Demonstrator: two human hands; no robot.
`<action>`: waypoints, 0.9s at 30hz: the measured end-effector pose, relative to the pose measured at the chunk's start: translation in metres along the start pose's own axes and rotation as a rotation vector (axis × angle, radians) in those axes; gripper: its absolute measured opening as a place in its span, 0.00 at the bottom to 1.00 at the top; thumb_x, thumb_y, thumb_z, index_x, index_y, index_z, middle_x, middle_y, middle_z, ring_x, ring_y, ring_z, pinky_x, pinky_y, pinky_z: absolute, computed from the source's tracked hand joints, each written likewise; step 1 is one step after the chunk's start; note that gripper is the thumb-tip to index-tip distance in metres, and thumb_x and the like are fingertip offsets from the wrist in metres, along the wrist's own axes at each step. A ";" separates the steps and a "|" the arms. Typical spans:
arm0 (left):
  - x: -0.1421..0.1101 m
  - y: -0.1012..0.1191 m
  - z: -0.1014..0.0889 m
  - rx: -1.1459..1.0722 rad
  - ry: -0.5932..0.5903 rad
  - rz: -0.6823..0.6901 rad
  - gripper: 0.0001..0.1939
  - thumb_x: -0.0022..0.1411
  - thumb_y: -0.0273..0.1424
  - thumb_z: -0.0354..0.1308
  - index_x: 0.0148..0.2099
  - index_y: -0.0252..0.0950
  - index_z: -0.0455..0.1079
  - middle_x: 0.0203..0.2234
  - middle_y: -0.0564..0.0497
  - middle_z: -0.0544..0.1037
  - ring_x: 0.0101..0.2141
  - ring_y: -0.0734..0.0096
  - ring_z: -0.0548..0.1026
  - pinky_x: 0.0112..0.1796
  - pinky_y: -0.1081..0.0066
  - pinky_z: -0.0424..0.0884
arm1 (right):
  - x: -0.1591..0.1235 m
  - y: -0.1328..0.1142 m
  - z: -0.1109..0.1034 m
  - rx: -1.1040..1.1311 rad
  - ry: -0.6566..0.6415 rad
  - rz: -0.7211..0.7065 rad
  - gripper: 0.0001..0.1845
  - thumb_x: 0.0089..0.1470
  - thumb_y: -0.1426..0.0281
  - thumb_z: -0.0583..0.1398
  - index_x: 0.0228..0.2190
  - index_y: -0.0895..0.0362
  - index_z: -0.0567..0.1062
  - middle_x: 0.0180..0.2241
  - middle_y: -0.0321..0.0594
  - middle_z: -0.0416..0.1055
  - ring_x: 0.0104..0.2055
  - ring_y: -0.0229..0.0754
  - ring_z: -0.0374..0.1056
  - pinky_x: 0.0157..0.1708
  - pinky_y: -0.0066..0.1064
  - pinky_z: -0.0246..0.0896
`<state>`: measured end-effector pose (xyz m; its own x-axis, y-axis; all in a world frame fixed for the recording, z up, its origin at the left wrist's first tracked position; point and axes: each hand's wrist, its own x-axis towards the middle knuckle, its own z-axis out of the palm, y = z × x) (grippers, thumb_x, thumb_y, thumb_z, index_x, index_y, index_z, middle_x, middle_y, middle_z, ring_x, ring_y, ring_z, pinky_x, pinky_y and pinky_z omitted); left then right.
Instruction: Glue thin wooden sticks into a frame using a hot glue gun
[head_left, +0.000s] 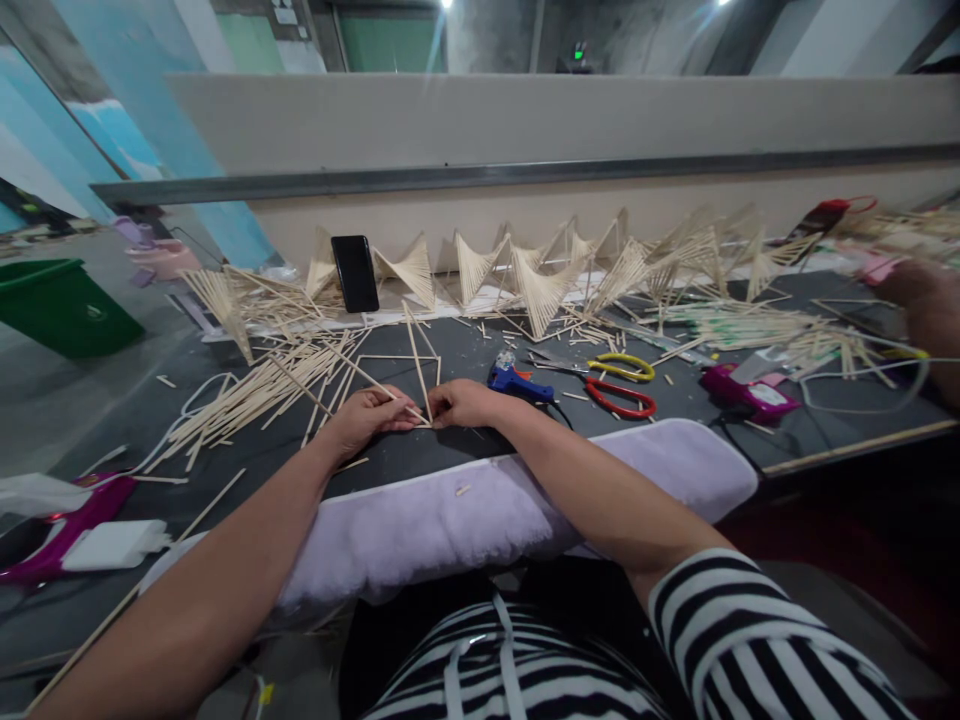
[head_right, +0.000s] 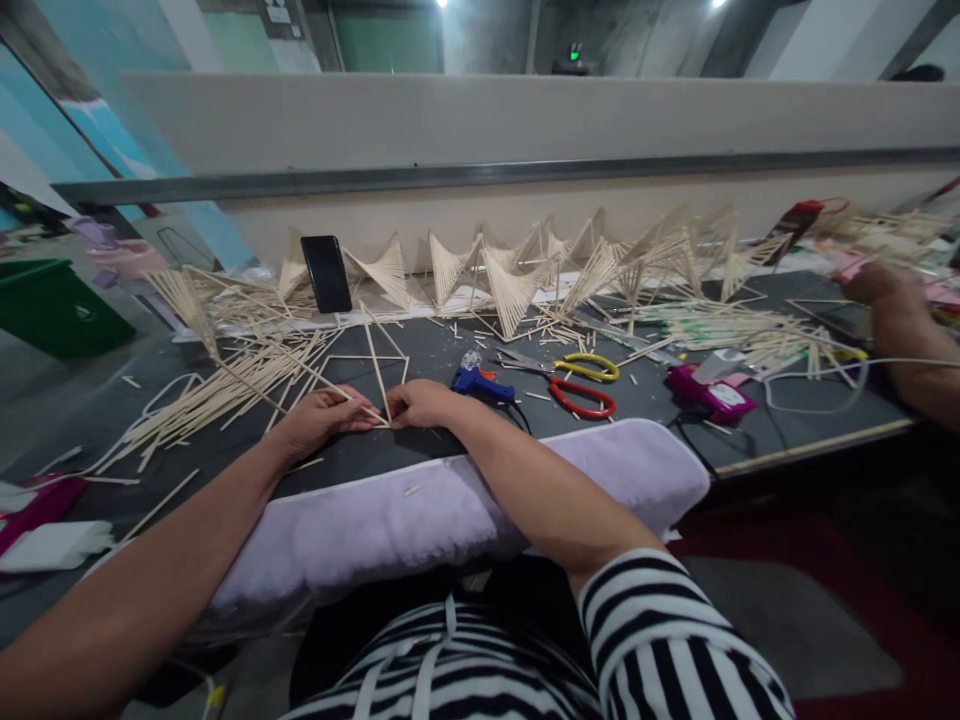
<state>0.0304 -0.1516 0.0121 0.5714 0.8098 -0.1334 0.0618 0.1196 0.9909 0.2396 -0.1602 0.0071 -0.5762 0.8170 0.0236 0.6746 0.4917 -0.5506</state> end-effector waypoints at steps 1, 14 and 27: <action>0.000 0.000 0.000 0.000 0.000 -0.001 0.14 0.49 0.36 0.60 0.35 0.31 0.68 0.29 0.45 0.78 0.31 0.67 0.76 0.37 0.66 0.73 | 0.000 0.000 0.000 0.001 0.001 0.003 0.10 0.40 0.67 0.61 0.29 0.56 0.73 0.25 0.30 0.69 0.26 0.31 0.61 0.24 0.21 0.46; 0.000 0.000 0.000 -0.002 -0.014 0.007 0.13 0.51 0.35 0.59 0.35 0.31 0.68 0.29 0.46 0.77 0.31 0.69 0.76 0.37 0.68 0.72 | 0.000 -0.002 0.000 0.018 0.000 -0.002 0.10 0.40 0.68 0.60 0.30 0.57 0.73 0.24 0.30 0.68 0.25 0.31 0.60 0.24 0.21 0.46; 0.000 0.000 0.001 0.010 0.006 0.010 0.14 0.49 0.36 0.60 0.35 0.31 0.68 0.28 0.46 0.78 0.31 0.67 0.76 0.37 0.66 0.73 | 0.001 0.000 0.000 0.016 -0.001 -0.003 0.10 0.40 0.67 0.61 0.29 0.57 0.74 0.24 0.30 0.68 0.25 0.31 0.60 0.24 0.21 0.46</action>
<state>0.0312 -0.1527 0.0125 0.5670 0.8144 -0.1233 0.0640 0.1057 0.9923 0.2390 -0.1598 0.0068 -0.5789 0.8150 0.0242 0.6653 0.4893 -0.5639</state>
